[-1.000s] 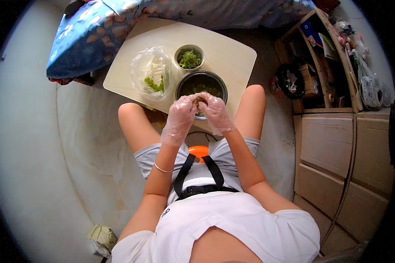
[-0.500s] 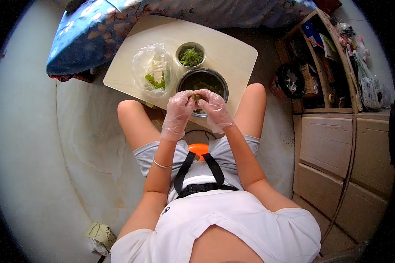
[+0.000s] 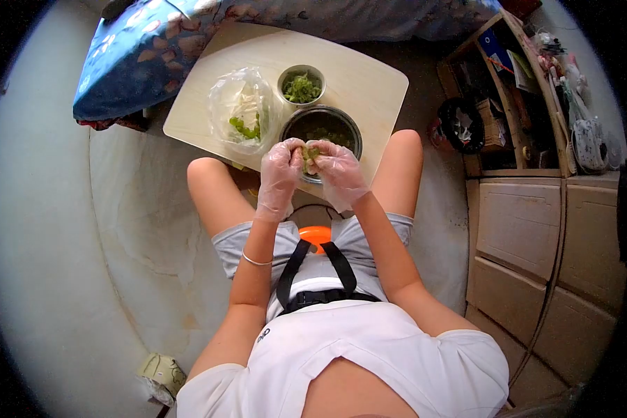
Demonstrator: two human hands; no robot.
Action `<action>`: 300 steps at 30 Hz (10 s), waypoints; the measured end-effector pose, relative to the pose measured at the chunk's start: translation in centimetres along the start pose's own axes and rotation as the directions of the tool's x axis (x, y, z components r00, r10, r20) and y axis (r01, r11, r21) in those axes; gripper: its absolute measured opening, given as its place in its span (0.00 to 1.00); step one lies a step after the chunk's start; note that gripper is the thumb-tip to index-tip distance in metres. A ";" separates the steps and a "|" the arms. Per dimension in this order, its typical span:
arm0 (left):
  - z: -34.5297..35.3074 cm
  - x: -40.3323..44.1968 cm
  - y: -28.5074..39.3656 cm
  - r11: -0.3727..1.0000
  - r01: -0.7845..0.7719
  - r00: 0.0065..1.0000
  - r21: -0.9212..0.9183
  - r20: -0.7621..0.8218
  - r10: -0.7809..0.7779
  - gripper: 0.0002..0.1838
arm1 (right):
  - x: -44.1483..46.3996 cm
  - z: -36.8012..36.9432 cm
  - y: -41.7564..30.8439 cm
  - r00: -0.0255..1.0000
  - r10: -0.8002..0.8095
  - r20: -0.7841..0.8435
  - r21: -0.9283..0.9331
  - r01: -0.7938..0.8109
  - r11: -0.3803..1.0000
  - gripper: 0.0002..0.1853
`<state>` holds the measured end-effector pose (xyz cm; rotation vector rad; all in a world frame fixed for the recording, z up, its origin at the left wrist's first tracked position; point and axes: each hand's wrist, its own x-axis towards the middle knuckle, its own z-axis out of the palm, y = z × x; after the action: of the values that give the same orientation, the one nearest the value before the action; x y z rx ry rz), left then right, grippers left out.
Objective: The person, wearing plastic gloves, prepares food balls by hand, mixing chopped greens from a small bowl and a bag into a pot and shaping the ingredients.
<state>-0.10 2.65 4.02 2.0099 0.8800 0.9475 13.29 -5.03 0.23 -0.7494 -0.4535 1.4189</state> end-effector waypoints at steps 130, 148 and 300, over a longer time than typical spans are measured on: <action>0.2 -1.2 1.3 0.919 0.230 0.967 -0.322 0.179 -0.179 0.07 | -1.2 0.0 -1.6 0.990 -0.065 -0.123 -0.250 0.032 0.968 0.10; 0.6 -1.4 0.8 0.868 0.409 0.903 -0.282 0.266 -0.339 0.10 | -0.8 0.2 -1.1 0.982 0.011 -0.188 -0.193 -0.048 0.980 0.10; 0.2 -2.2 -1.2 0.984 -0.008 0.979 0.180 0.201 -0.029 0.12 | -0.2 0.3 2.2 0.987 -0.115 -0.107 -0.571 0.034 0.820 0.15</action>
<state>-1.32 1.38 2.20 2.2071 0.8875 0.6609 11.53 -5.22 -1.04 -1.2902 -0.8084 1.1469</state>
